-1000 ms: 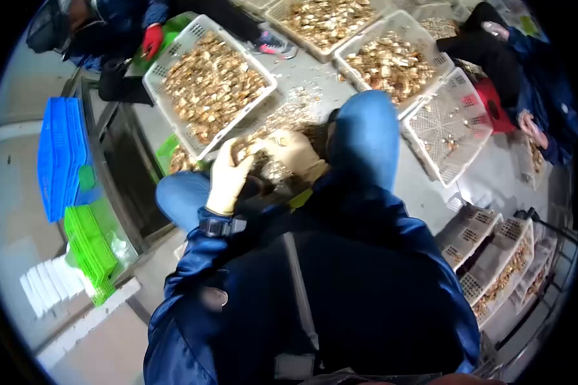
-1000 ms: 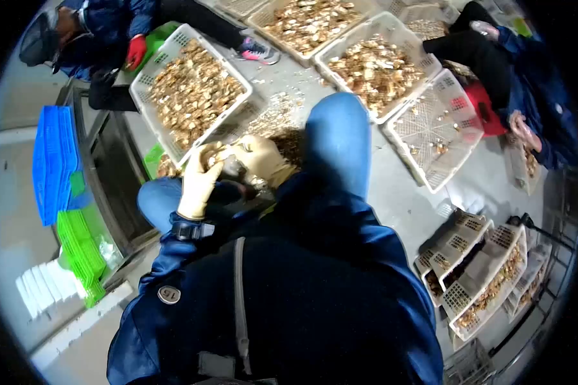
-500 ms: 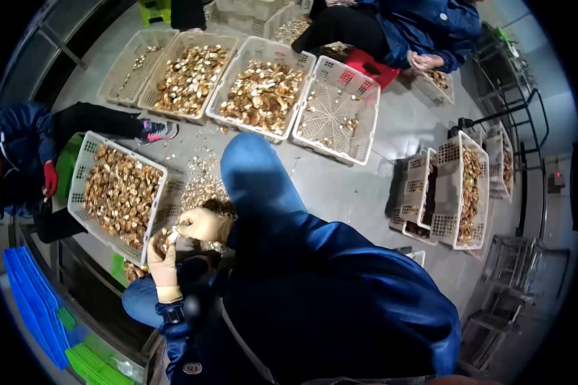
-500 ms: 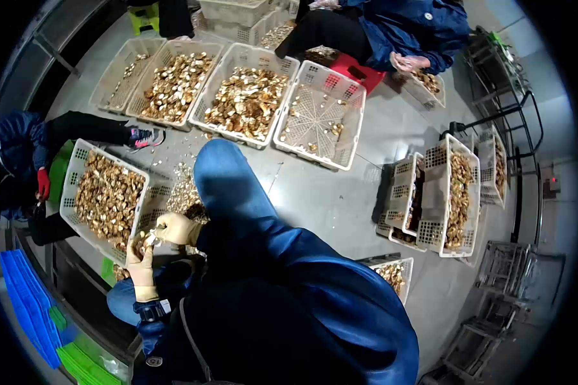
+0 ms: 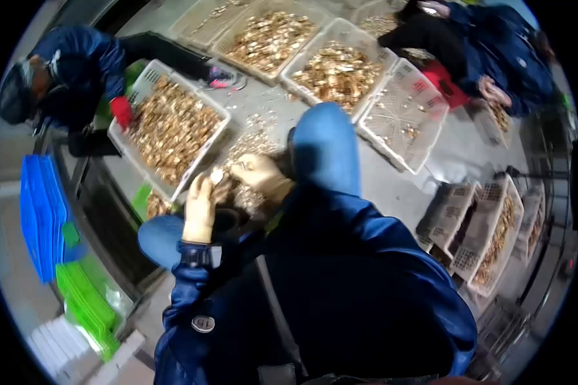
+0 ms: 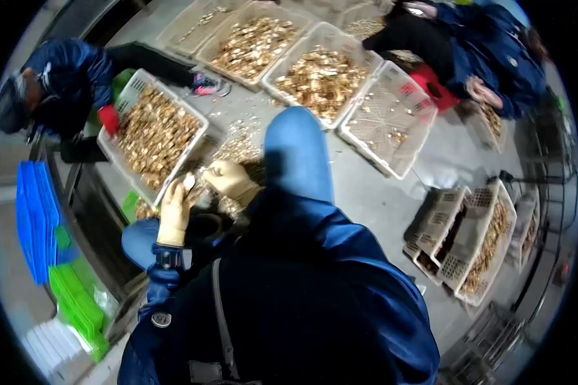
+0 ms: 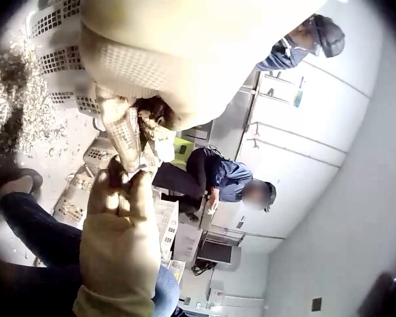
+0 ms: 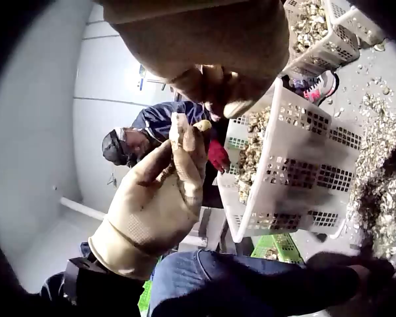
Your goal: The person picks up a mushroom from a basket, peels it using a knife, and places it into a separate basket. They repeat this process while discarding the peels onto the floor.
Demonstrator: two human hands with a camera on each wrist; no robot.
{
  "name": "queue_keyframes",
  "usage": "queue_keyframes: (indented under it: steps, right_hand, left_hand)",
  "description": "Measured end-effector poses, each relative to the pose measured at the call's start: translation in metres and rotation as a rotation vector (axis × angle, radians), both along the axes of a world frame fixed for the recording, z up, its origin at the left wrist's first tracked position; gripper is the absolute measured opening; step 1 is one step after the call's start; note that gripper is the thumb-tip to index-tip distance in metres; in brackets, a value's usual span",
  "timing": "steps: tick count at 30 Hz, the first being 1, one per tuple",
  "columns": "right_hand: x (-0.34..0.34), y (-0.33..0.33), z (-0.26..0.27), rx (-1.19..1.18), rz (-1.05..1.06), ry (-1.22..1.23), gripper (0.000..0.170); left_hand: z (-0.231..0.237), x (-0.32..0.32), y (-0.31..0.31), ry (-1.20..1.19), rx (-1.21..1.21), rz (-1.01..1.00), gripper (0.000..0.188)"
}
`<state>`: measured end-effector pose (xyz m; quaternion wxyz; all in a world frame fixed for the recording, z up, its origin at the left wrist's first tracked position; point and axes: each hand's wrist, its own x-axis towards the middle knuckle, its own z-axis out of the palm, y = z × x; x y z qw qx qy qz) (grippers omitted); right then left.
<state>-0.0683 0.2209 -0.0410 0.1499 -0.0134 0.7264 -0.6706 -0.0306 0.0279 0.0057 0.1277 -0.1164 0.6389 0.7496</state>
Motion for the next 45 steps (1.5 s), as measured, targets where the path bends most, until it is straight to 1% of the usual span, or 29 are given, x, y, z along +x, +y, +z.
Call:
queue_keyframes:
  steps: [1, 2, 3, 5, 6, 10, 13, 14, 17, 20, 21, 22, 24, 25, 26, 27, 29, 30, 31, 32, 33, 35, 36, 39, 40, 41, 43, 44, 45]
  right_hand:
    - [0.001, 0.01, 0.034, 0.089, 0.113, 0.014, 0.024]
    - [0.005, 0.006, 0.033, 0.051, 0.062, 0.115, 0.031]
    - [0.004, 0.005, 0.034, 0.167, 0.123, 0.093, 0.029]
    - [0.009, -0.006, 0.041, -0.068, -0.044, 0.272, 0.025]
    - [0.007, -0.003, 0.045, -0.052, -0.019, 0.334, 0.022]
    - [0.006, -0.007, 0.035, -0.137, 0.033, 0.167, 0.022]
    - [0.006, -0.001, 0.052, 0.021, 0.062, 0.346, 0.022]
    - [0.006, -0.001, 0.054, 0.029, 0.065, 0.35, 0.025]
    - [0.005, 0.004, 0.05, 0.093, 0.143, 0.138, 0.027]
    - [0.003, 0.01, 0.063, -0.068, 0.209, 0.027, 0.028]
    - [0.001, 0.007, 0.052, 0.135, 0.211, 0.077, 0.028]
    - [0.003, 0.003, 0.043, 0.039, 0.19, 0.049, 0.029]
    - [0.007, 0.01, 0.039, 0.014, 0.127, 0.265, 0.026]
    - [0.007, 0.002, 0.02, -0.116, 0.126, 0.048, 0.026]
    - [0.007, 0.011, 0.03, -0.188, 0.16, 0.123, 0.026]
    - [0.003, 0.009, 0.02, -0.146, 0.231, -0.053, 0.024]
    - [0.007, 0.003, 0.006, -0.597, 0.103, -0.21, 0.021]
    - [0.006, 0.002, 0.009, -0.629, 0.095, -0.258, 0.021]
    - [0.005, 0.003, 0.012, -0.565, 0.091, -0.308, 0.021]
    - [0.006, 0.003, 0.01, -0.618, 0.054, -0.302, 0.02]
    - [0.006, 0.004, 0.01, -0.673, 0.015, -0.297, 0.019]
    - [0.011, 0.015, 0.013, -0.029, -0.008, 0.112, 0.019]
    - [0.013, 0.018, 0.015, 0.293, -0.018, 0.309, 0.019]
    - [0.016, 0.016, 0.011, 0.24, -0.126, 0.417, 0.022]
    - [0.014, 0.02, 0.014, 0.402, -0.055, 0.483, 0.02]
    - [0.016, 0.021, 0.007, 0.44, -0.023, 0.502, 0.02]
    - [0.018, 0.025, -0.003, 0.515, 0.032, 0.539, 0.019]
    - [0.02, 0.025, -0.001, 0.576, 0.12, 0.424, 0.019]
    - [0.022, 0.024, -0.008, 0.582, 0.128, 0.445, 0.021]
  left_hand:
    - [0.0, 0.0, -0.002, -0.056, 0.086, 0.045, 0.035]
    - [0.003, 0.001, 0.001, -0.041, 0.1, 0.061, 0.035]
    - [0.007, 0.001, 0.003, -0.023, 0.118, 0.061, 0.034]
    - [0.002, 0.001, -0.005, -0.016, 0.089, 0.05, 0.032]
    - [0.009, 0.001, 0.002, -0.013, 0.073, 0.091, 0.029]
    - [0.007, -0.001, 0.0, -0.033, 0.01, 0.081, 0.025]
    - [0.004, -0.004, -0.004, 0.002, -0.206, -0.004, 0.035]
    - [0.003, -0.004, -0.006, 0.074, -0.363, -0.049, 0.036]
    - [0.013, -0.005, 0.006, 0.054, -0.286, -0.027, 0.034]
    - [-0.026, -0.005, -0.01, 0.213, -0.576, -0.05, 0.032]
    - [-0.005, -0.004, 0.0, 0.203, -0.494, -0.027, 0.031]
    - [0.021, -0.003, 0.011, 0.078, -0.464, -0.03, 0.031]
    - [0.025, -0.002, 0.012, 0.167, -0.53, -0.072, 0.024]
    - [0.001, 0.0, -0.006, 0.189, -0.58, -0.106, 0.023]
    - [0.002, 0.002, -0.003, 0.204, -0.459, -0.062, 0.023]
    - [0.005, -0.001, -0.005, 0.261, -0.511, -0.116, 0.024]
    - [-0.013, -0.006, -0.023, 0.289, -0.627, -0.154, 0.026]
    - [-0.015, -0.006, -0.022, 0.22, -0.469, -0.13, 0.027]
    - [-0.014, -0.007, -0.02, 0.148, -0.311, -0.103, 0.028]
    - [-0.014, -0.008, -0.02, -0.049, -0.022, -0.073, 0.031]
    - [-0.013, -0.008, -0.017, -0.051, 0.039, -0.059, 0.036]
    - [-0.01, -0.009, -0.01, -0.176, 0.111, 0.061, 0.038]
    - [-0.012, -0.011, -0.009, -0.184, 0.169, 0.059, 0.038]
    - [-0.009, -0.014, -0.006, -0.232, 0.458, 0.059, 0.034]
    - [-0.006, -0.018, 0.0, -0.259, 0.53, 0.094, 0.033]
    - [-0.003, -0.022, 0.008, -0.287, 0.6, 0.131, 0.032]
    - [0.001, -0.034, 0.022, -0.234, 0.612, 0.091, 0.033]
    - [-0.001, -0.04, 0.027, -0.206, 0.598, 0.081, 0.034]
    - [0.003, -0.048, 0.036, -0.175, 0.587, 0.072, 0.034]
